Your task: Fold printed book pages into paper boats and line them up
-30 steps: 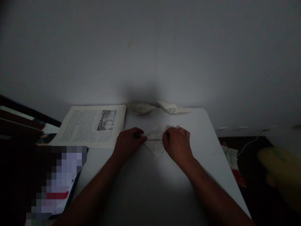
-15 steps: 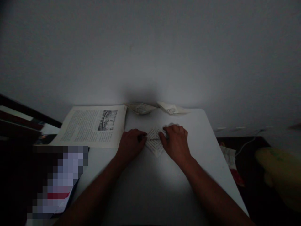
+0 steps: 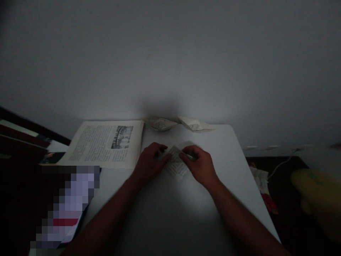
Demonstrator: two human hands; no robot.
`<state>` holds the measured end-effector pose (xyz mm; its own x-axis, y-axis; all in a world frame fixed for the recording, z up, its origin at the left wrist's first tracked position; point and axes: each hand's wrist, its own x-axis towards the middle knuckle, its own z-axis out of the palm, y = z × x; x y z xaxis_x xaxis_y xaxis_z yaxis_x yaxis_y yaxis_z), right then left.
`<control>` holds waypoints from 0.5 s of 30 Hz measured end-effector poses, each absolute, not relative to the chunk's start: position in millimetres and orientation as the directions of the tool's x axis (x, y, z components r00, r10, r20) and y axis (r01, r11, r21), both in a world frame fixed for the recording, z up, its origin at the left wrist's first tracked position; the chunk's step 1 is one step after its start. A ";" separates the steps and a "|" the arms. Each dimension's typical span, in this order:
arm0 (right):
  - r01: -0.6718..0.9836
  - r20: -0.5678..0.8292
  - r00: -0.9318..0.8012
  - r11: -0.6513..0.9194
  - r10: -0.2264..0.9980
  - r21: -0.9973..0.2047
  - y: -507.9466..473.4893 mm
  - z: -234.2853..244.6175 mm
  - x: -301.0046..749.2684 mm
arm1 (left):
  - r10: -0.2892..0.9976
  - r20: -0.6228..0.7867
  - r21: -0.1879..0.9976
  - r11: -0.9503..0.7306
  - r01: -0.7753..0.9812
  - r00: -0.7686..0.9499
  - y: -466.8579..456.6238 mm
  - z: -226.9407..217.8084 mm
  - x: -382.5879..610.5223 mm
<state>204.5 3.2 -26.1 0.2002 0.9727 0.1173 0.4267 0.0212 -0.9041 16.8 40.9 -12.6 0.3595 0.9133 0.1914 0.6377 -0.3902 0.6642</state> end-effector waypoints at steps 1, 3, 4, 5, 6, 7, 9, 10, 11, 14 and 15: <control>0.397 0.103 0.183 0.022 0.978 -0.918 1.7 -24.3 203.8 | 0.917 0.193 0.718 -0.374 0.587 0.348 41.5 -12.2 17.3; 0.371 0.105 0.140 0.046 0.985 -0.928 -0.7 -20.7 201.3 | 0.923 0.164 0.817 -0.325 0.477 0.348 42.7 -11.7 18.5; 0.359 0.115 0.125 0.063 0.985 -0.931 -1.8 -19.0 199.7 | 0.924 0.140 0.856 -0.293 0.425 0.356 43.4 -11.6 18.9; 0.342 0.132 0.114 0.086 0.985 -0.936 -2.8 -17.6 198.1 | 0.926 0.118 0.887 -0.261 0.382 0.359 44.0 -11.6 19.2; 0.320 0.144 0.111 0.102 0.983 -0.942 -3.7 -16.4 196.8 | 0.930 0.101 0.908 -0.231 0.350 0.353 44.5 -11.9 19.3; 0.295 0.144 0.118 0.104 0.982 -0.950 -4.5 -15.6 195.9 | 0.936 0.087 0.922 -0.206 0.328 0.340 45.1 -12.3 19.3; 0.275 0.143 0.123 0.105 0.982 -0.956 -5.5 -15.1 195.9 | 0.955 0.090 0.932 -0.180 0.313 0.281 46.0 -13.4 18.9; 0.280 0.147 0.113 0.111 0.983 -0.954 -5.8 -15.5 196.8 | 0.963 0.094 0.938 -0.171 0.302 0.253 46.3 -14.1 18.6; 0.290 0.157 0.097 0.123 0.983 -0.949 -6.0 -16.1 198.1 | 0.968 0.099 0.942 -0.165 0.292 0.229 46.6 -14.7 18.4; 0.294 0.194 0.064 0.167 0.979 -0.941 -6.7 -18.9 202.5 | 0.976 0.117 0.951 -0.163 0.263 0.183 46.8 -15.6 17.8; 0.290 0.199 0.075 0.170 0.977 -0.942 -7.1 -19.7 203.6 | 0.979 0.123 0.951 -0.164 0.264 0.165 46.8 -15.5 17.7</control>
